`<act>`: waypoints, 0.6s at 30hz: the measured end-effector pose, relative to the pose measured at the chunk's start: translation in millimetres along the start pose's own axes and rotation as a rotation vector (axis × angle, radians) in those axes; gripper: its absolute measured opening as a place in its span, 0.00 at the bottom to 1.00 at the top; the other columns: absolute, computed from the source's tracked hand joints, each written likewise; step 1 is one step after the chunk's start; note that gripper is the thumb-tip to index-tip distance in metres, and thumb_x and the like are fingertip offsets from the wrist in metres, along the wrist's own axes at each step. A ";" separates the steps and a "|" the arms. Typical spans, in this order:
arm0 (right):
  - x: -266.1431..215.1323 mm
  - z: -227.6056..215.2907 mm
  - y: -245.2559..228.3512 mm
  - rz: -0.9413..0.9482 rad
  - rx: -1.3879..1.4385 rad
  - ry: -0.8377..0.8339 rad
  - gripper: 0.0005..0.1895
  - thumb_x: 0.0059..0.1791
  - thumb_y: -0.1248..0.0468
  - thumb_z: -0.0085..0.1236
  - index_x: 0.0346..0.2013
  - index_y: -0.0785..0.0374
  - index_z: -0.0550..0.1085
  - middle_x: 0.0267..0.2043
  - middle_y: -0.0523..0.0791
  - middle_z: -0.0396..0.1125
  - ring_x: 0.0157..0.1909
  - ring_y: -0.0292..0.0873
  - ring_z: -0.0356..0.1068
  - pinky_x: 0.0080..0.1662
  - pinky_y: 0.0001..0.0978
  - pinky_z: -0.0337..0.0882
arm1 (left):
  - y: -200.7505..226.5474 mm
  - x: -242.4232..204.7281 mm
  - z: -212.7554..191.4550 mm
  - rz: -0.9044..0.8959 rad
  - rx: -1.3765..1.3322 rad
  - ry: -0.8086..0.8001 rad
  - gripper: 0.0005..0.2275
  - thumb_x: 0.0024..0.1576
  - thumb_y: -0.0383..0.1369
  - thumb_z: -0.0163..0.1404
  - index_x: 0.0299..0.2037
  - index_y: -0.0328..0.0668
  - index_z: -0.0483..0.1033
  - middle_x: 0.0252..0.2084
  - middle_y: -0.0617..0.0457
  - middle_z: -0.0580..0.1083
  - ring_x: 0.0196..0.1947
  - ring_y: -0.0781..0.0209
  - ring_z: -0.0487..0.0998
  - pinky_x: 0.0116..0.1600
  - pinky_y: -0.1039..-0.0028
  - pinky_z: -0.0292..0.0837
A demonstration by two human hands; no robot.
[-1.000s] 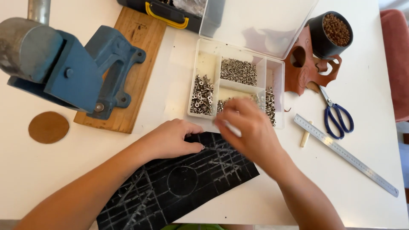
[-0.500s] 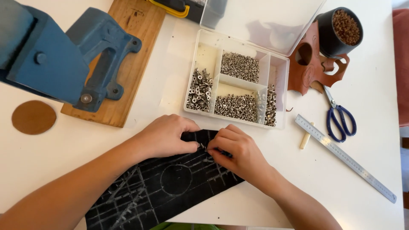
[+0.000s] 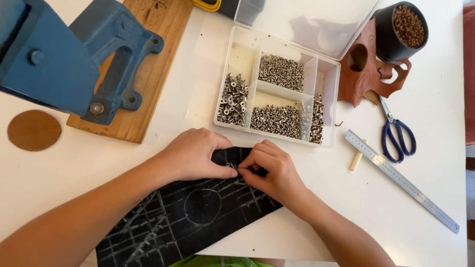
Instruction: Inserting metal eyelets into pre-punched holes in a black leather component
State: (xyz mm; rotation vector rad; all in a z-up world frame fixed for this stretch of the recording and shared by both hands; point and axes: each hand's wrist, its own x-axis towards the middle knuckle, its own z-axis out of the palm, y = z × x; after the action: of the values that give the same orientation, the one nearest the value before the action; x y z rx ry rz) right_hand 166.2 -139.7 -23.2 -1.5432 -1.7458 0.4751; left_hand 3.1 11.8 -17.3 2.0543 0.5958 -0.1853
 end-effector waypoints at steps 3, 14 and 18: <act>-3.9 3.6 5.9 -0.028 0.003 0.029 0.06 0.44 0.69 0.66 0.27 0.61 0.76 0.21 0.43 0.60 0.27 0.47 0.66 0.34 0.35 0.72 | 0.2 1.1 4.4 0.040 0.027 0.050 0.14 0.41 0.47 0.59 0.27 0.47 0.79 0.26 0.50 0.78 0.34 0.39 0.81 0.40 0.58 0.76; -8.6 9.7 11.4 -0.050 0.010 0.110 0.06 0.42 0.71 0.67 0.26 0.62 0.75 0.20 0.43 0.57 0.25 0.46 0.64 0.32 0.35 0.70 | -12.0 6.7 26.6 0.159 0.017 0.148 0.11 0.41 0.43 0.59 0.26 0.48 0.76 0.26 0.56 0.78 0.33 0.47 0.81 0.37 0.60 0.76; -13.7 6.8 10.3 -0.003 -0.013 0.166 0.15 0.43 0.67 0.71 0.34 0.64 0.69 0.38 0.50 0.64 0.40 0.54 0.70 0.43 0.45 0.73 | -12.2 6.3 26.9 0.189 -0.009 0.183 0.11 0.41 0.42 0.60 0.27 0.48 0.76 0.26 0.56 0.78 0.34 0.49 0.81 0.37 0.61 0.76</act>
State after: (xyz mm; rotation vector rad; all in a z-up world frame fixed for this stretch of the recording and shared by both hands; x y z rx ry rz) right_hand 168.3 -149.4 -38.8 -1.5433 -1.6265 0.3248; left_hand 5.6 -3.5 -43.3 2.1189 0.5078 0.1169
